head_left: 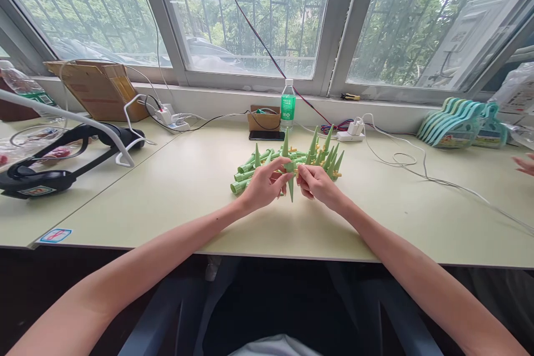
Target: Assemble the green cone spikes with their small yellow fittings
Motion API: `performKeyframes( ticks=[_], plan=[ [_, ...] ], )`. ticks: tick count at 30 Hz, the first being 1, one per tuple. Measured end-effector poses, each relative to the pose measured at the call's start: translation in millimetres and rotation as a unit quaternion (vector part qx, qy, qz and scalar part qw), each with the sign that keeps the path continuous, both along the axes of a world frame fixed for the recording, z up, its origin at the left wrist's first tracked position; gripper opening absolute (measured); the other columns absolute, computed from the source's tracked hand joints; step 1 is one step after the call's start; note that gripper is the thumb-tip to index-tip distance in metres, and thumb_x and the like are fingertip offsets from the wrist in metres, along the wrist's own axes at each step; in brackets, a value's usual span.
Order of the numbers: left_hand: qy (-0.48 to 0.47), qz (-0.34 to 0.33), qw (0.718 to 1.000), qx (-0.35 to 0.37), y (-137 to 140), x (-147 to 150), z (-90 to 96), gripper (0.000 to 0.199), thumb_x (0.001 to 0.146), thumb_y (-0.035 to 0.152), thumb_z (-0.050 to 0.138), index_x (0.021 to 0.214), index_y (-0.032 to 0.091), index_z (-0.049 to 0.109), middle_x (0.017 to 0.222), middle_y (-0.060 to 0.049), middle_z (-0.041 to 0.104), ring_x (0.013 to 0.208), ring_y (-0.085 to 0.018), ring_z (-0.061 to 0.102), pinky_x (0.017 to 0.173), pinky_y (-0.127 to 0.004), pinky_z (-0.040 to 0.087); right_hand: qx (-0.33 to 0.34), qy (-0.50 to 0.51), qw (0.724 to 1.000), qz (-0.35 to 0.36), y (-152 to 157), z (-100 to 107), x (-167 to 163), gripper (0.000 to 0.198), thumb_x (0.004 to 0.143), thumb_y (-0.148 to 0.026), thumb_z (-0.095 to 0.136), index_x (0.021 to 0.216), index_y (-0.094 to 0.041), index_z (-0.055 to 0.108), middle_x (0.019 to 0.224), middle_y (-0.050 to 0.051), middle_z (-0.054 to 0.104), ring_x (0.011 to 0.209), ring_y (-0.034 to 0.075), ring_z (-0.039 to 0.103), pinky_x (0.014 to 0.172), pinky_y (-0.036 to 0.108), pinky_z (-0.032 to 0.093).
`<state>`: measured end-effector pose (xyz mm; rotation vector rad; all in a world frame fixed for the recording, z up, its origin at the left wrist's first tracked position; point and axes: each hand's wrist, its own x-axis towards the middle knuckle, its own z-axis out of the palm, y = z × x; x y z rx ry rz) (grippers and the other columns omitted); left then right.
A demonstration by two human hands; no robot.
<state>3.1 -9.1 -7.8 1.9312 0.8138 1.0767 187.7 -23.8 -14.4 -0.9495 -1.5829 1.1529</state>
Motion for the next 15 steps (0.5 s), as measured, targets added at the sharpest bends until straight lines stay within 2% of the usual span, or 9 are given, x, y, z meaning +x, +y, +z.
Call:
performKeyframes(
  ticks=[3,7,10,15],
  plan=[
    [0.011,-0.003,0.999,0.043,-0.4,0.4,-1.3,0.025,0.093,0.037,0.058,0.11,0.02,0.06,0.069,0.0,0.057,0.05,-0.011,0.057,0.045,-0.022,0.047,-0.035,0.045,0.998,0.031,-0.8,1.7,0.4,0.053,0.09,-0.065,0.055,0.064,-0.02,0.045,0.048,-0.01,0.023,0.037,0.007,0.027,0.037,0.023,0.024],
    [0.003,-0.007,0.996,0.086,-0.2,1.3,-2.7,0.021,0.094,0.036,0.057,0.105,0.019,0.063,0.072,-0.002,0.059,0.051,-0.011,0.055,0.05,-0.025,0.049,-0.086,0.102,0.988,0.076,-0.8,2.5,1.6,0.052,0.091,-0.06,0.057,0.062,-0.02,0.042,0.049,-0.01,0.022,0.039,0.006,0.025,0.038,0.022,0.021],
    [0.005,0.0,0.997,0.079,-0.8,1.3,-2.0,0.022,0.093,0.037,0.059,0.105,0.019,0.063,0.07,-0.001,0.059,0.051,-0.011,0.055,0.05,-0.025,0.048,-0.106,0.117,0.983,0.094,0.0,2.6,2.1,0.052,0.09,-0.06,0.06,0.062,-0.02,0.041,0.049,-0.01,0.024,0.039,0.006,0.024,0.038,0.021,0.02],
    [0.01,-0.001,1.0,0.027,-1.2,0.7,0.2,0.028,0.095,0.045,0.055,0.107,0.02,0.058,0.066,0.001,0.058,0.047,-0.011,0.055,0.045,-0.022,0.046,-0.103,0.113,0.984,0.093,0.3,4.2,1.2,0.055,0.087,-0.065,0.061,0.062,-0.02,0.043,0.049,-0.01,0.024,0.04,0.006,0.027,0.039,0.022,0.023]
  ],
)
